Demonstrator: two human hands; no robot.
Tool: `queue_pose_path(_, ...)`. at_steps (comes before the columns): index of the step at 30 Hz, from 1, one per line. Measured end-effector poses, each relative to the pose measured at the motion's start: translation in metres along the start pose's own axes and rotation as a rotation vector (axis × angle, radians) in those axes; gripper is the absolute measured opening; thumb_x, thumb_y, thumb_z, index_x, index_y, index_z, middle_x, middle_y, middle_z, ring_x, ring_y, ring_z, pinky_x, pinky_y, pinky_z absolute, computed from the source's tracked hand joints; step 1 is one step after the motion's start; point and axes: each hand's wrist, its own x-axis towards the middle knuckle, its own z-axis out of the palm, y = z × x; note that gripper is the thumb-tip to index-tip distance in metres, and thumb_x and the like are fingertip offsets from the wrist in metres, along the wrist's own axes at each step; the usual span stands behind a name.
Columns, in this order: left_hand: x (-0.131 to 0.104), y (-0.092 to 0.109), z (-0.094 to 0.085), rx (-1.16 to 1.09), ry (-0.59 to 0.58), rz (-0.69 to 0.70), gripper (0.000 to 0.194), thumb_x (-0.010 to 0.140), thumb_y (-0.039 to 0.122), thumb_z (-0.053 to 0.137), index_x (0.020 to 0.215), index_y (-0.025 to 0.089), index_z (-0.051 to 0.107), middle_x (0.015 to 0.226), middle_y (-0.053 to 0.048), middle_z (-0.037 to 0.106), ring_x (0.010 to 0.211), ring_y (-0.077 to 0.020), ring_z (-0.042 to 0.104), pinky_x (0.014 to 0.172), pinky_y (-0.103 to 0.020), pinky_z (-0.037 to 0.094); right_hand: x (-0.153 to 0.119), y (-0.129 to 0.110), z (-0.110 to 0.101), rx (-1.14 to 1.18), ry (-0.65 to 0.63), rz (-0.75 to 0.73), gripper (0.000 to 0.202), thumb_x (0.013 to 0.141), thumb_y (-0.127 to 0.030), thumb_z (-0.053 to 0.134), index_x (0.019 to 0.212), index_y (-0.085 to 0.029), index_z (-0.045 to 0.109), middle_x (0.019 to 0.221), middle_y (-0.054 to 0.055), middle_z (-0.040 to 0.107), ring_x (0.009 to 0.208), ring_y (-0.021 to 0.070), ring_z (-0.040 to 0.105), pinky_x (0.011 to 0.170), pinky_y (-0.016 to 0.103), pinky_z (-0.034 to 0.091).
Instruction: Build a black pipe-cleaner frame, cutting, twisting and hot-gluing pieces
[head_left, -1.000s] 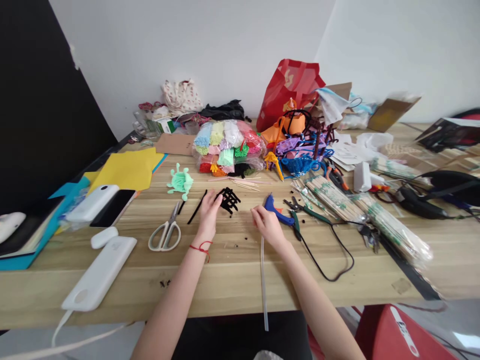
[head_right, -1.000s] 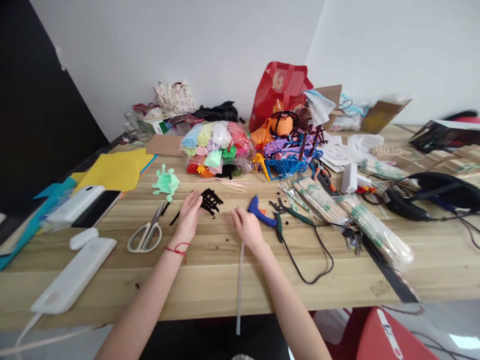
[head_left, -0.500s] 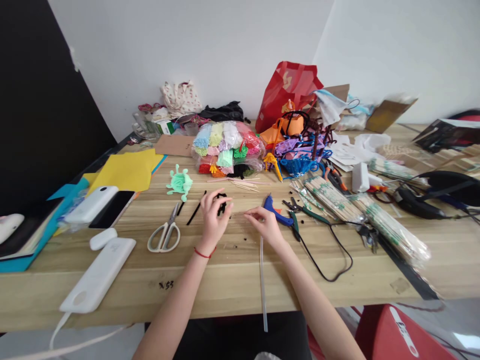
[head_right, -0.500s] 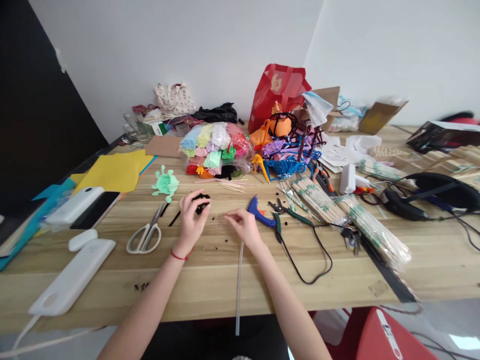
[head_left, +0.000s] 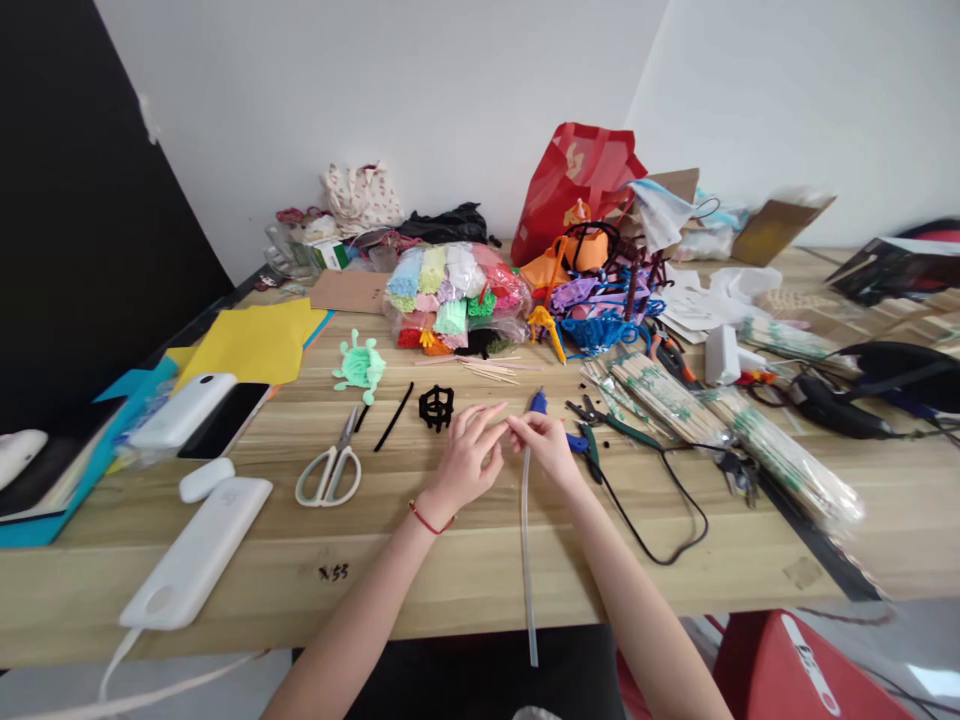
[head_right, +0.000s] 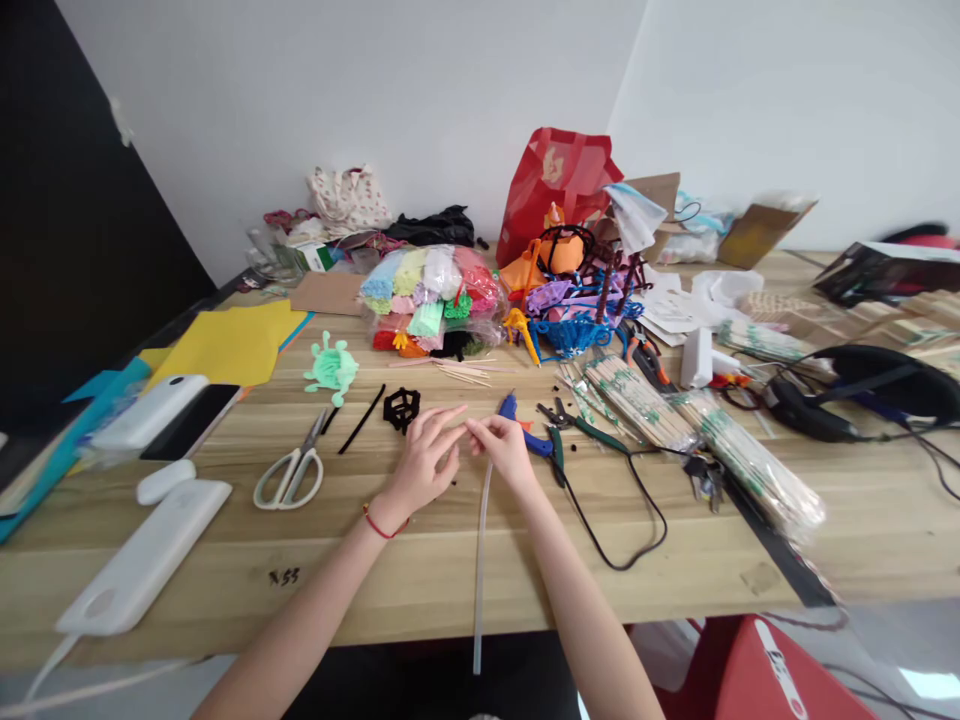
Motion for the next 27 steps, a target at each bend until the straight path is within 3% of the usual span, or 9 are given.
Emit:
queue_pose_path(8,0.002,0.000,0.000,-0.167,0.007,-0.056,0.043,0.083,0.014,0.048,0.123,0.028,0.055,0.135,-0.005,0.048,0.123,-0.0250,0.038,0.105,-0.049,0.028,-0.005,-0.002,0.007,-0.192,0.030,-0.155,0.033,0.086,-0.049,0.048,0.074,-0.019,0.053,0.054,-0.002,0.050,0.052,0.0131,0.048,0.053,0.025,0.041)
queue_pose_path(18,0.007,0.002,-0.001,-0.696,0.070,-0.316,0.029,0.081,0.023,0.059,0.109,0.028,0.065,0.126,-0.006,0.055,0.123,-0.0230,0.043,0.109,-0.043,0.026,-0.002,0.000,0.006,-0.109,0.041,-0.140,0.034,0.082,-0.052,0.051,0.077,-0.019,0.057,0.059,-0.001,0.054,0.054,0.0137,0.051,0.056,0.026,0.045)
queue_pose_path(23,0.009,-0.006,-0.003,-0.714,0.148,-0.395,0.017,0.081,0.030,0.060,0.094,0.023,0.070,0.110,-0.008,0.060,0.108,-0.0221,0.053,0.091,-0.035,0.042,-0.001,0.002,0.007,-0.091,0.047,-0.123,0.035,0.076,-0.051,0.059,0.077,-0.017,0.063,0.068,0.004,0.063,0.054,0.0138,0.053,0.055,0.028,0.045)
queue_pose_path(27,0.010,-0.012,-0.006,-0.730,0.240,-0.407,0.012,0.074,0.032,0.068,0.075,0.021,0.071,0.091,-0.007,0.062,0.090,-0.0196,0.056,0.077,-0.030,0.044,-0.004,0.005,0.009,-0.214,0.098,-0.137,0.035,0.068,-0.051,0.068,0.068,-0.017,0.062,0.063,0.003,0.063,0.053,0.0141,0.052,0.053,0.027,0.043)
